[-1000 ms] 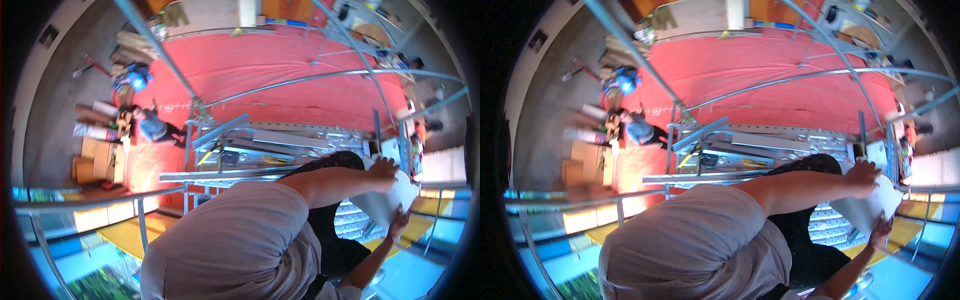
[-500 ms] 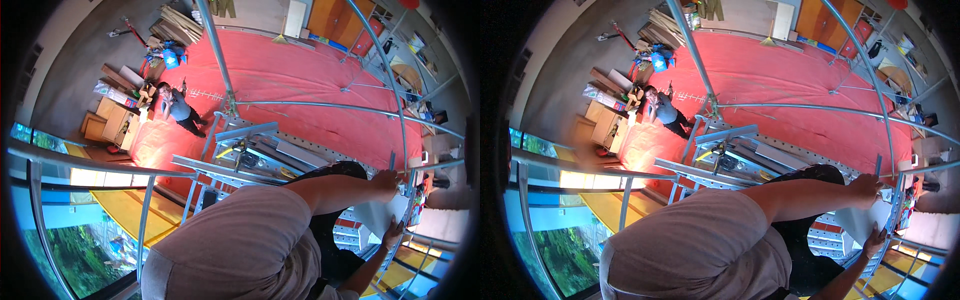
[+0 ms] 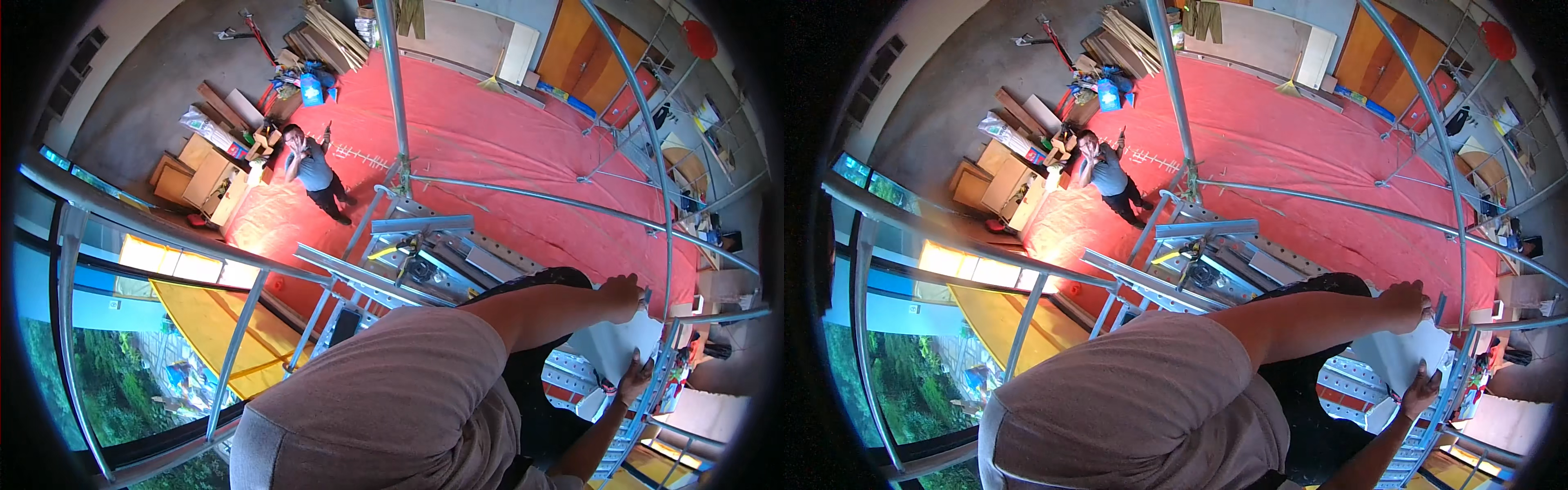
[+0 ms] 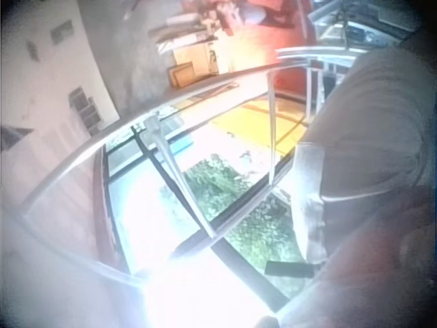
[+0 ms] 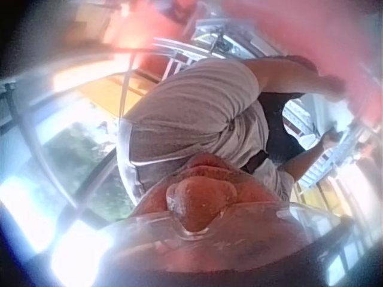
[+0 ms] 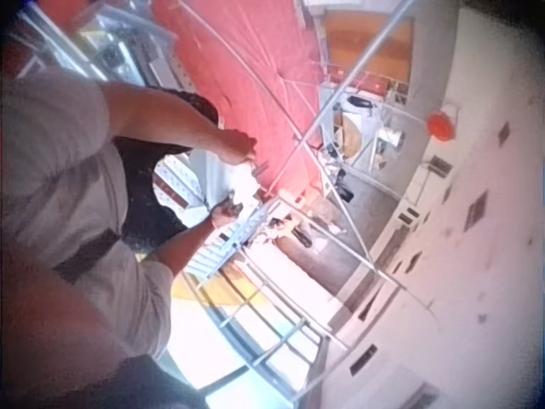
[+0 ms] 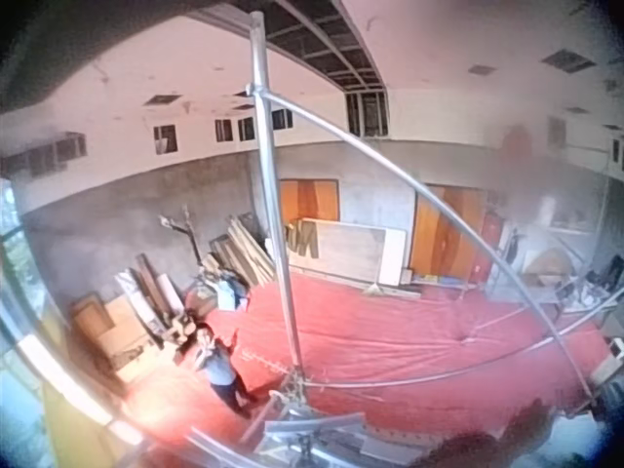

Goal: The person, positioned on scaffolding, uses a utility knife to cut a piece of drywall and fits it into a hole in the ceiling while holding a metal ruler.

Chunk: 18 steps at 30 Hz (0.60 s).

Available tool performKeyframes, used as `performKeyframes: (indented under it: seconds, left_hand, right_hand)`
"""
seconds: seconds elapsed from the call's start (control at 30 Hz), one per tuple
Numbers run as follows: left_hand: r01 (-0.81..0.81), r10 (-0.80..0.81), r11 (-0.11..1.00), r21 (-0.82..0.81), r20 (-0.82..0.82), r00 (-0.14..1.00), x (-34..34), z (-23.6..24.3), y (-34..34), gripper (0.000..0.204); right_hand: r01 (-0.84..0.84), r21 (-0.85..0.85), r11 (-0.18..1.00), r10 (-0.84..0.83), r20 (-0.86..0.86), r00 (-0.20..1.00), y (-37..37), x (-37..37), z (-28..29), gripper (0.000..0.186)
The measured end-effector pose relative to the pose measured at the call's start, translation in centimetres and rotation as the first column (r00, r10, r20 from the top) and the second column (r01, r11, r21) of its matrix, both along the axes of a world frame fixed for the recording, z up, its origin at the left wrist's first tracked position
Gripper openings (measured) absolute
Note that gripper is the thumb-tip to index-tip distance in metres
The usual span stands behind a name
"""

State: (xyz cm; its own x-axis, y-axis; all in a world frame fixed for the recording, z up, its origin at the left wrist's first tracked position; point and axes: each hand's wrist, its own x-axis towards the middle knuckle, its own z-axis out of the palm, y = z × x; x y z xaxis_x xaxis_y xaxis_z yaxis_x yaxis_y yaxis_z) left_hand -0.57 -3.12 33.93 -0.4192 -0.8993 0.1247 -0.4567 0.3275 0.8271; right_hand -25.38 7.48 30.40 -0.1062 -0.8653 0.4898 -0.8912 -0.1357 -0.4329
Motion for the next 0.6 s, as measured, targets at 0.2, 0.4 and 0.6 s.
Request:
performKeyframes:
  seconds: [0.2, 0.4, 0.6]
  left_hand:
    - [-0.003, 0.003, 1.000, 0.003, 0.009, 1.000, -0.4, -0.3, -0.5, 0.039]
    - [0.017, -0.017, 1.000, 0.009, 0.036, 0.999, 0.5, -0.1, 0.0, 0.040]
    - [0.018, -0.019, 1.000, 0.011, 0.009, 1.000, 1.4, 1.2, 0.5, 0.041]
  right_hand:
    - [0.006, 0.024, 1.000, -0.007, 0.055, 0.998, -0.2, -0.4, -0.5, 0.048]
    - [0.010, 0.088, 0.996, -0.011, 0.013, 1.000, 0.1, -0.1, -0.1, 0.052]
    - [-0.002, 0.153, 0.988, -0.016, 0.113, 0.993, 0.2, 0.4, 0.6, 0.060]
